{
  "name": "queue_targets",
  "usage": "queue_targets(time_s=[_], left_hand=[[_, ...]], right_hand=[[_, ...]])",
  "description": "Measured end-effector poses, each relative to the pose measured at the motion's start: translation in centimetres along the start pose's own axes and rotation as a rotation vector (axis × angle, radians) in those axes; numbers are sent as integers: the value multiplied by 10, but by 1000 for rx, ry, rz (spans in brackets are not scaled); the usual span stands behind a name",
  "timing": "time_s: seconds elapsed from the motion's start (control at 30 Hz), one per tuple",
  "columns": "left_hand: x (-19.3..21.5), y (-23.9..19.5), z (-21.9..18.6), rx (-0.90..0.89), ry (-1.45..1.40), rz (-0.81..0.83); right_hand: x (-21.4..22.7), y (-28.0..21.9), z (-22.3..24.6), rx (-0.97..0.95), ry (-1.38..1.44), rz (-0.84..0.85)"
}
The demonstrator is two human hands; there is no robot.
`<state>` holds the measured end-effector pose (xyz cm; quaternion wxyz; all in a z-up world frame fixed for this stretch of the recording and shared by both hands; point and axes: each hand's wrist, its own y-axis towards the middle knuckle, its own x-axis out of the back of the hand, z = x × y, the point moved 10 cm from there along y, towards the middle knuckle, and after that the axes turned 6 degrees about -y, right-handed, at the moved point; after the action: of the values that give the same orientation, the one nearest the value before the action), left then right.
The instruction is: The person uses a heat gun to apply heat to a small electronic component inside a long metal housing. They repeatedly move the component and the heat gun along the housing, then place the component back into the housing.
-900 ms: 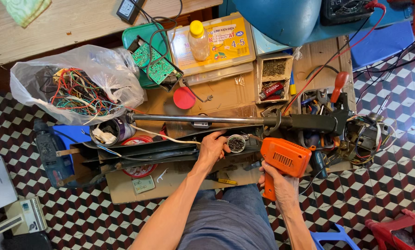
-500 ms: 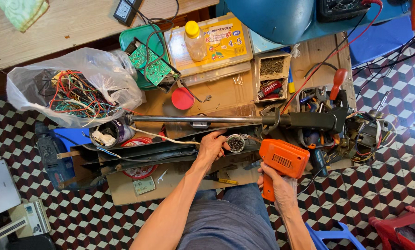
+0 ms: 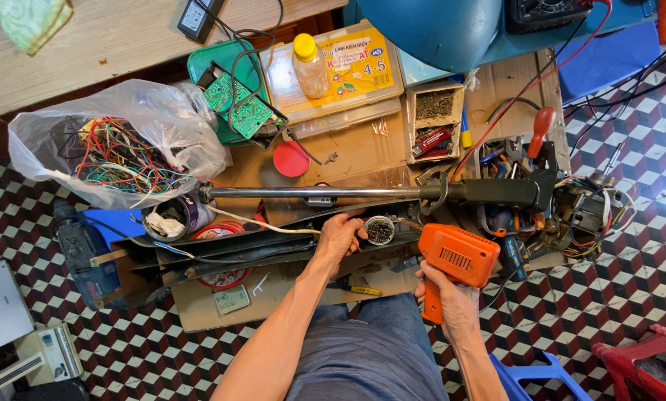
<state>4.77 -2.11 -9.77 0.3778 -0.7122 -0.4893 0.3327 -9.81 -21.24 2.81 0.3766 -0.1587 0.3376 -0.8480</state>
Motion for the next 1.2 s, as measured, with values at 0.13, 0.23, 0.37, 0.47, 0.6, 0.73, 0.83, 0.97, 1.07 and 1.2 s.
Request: queue_targets(time_s=[0.13,0.23,0.37,0.47,0.6,0.73,0.83,0.97,1.07,1.2], left_hand=[[0,1,-1,13,-52,3],[1,6,2,29,-39,-5],[3,15,9,50,-45,-7],[0,21,14,67,-29,2],[0,25,18,50,-43,-1],[1,22,15,31,-73,27],[2,14,7,30,-98,37],[5,-4,-6,-25,-77,26],[10,-19,-26,-204,99,-28],[15,-31,-35,-258,244,-104]], right_hand=[[-1,2,-1,-2,0,7],[-1,2,-3,-3,1,15],[-3,4,-8,-31,0,18],[-3,3,-9,-48,-16,4],[-2,4,-3,2,4,9],[2,5,-6,-27,16,-11],[0,5,-6,-27,12,-7],[0,3,-4,-13,19,-2],[-1,1,-3,-11,4,-1],[-4,1,-2,-15,10,12]])
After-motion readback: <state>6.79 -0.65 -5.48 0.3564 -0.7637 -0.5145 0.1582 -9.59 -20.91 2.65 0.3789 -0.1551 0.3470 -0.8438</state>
